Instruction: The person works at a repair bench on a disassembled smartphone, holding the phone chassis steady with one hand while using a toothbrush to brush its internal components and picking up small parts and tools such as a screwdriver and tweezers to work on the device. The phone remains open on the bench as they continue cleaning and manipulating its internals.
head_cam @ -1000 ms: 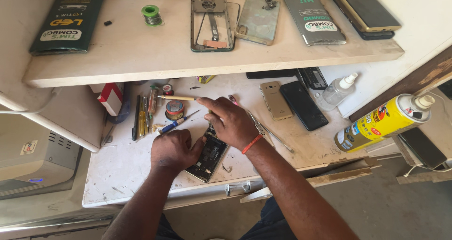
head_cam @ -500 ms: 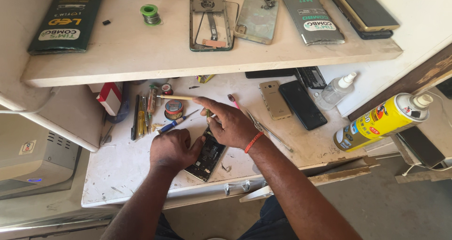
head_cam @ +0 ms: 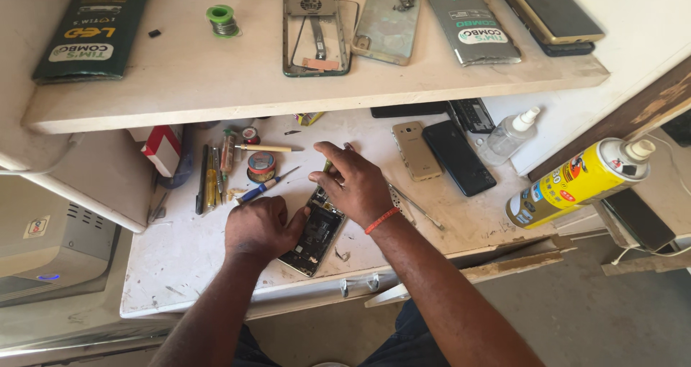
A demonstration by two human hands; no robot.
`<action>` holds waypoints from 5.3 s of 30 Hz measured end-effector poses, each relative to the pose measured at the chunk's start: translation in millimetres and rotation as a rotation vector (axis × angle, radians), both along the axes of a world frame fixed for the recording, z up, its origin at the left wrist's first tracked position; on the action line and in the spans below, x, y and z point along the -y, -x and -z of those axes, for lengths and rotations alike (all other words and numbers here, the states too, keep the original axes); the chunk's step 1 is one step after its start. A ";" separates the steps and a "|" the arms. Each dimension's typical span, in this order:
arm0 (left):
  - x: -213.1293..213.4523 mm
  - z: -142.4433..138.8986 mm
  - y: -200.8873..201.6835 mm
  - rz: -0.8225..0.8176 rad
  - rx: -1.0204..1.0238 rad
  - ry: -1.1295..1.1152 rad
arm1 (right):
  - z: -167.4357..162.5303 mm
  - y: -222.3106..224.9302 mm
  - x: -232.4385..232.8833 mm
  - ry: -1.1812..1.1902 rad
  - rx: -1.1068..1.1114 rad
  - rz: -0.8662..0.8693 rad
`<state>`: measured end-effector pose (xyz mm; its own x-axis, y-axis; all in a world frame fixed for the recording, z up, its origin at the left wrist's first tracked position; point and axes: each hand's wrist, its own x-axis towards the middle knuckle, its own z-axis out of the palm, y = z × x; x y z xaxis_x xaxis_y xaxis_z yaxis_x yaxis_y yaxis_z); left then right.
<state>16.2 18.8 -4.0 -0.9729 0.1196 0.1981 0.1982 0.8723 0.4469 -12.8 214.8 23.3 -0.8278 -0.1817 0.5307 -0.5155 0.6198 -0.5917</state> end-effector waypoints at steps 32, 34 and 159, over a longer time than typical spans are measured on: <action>0.8 4.3 1.9 0.002 -0.035 0.007 | 6.6 -15.7 26.4 0.082 -0.120 0.032; 0.3 4.8 1.4 0.014 -0.076 -0.004 | 4.6 -14.0 24.5 0.050 -0.079 -0.022; 0.1 4.3 6.2 -0.011 -0.001 -0.007 | -11.9 -20.3 26.5 0.057 -0.034 -0.081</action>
<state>10.0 18.7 -8.3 -0.9740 0.1072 0.1998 0.1888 0.8712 0.4531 7.6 188.3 35.3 -0.7932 -0.2162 0.5693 -0.5826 0.5413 -0.6063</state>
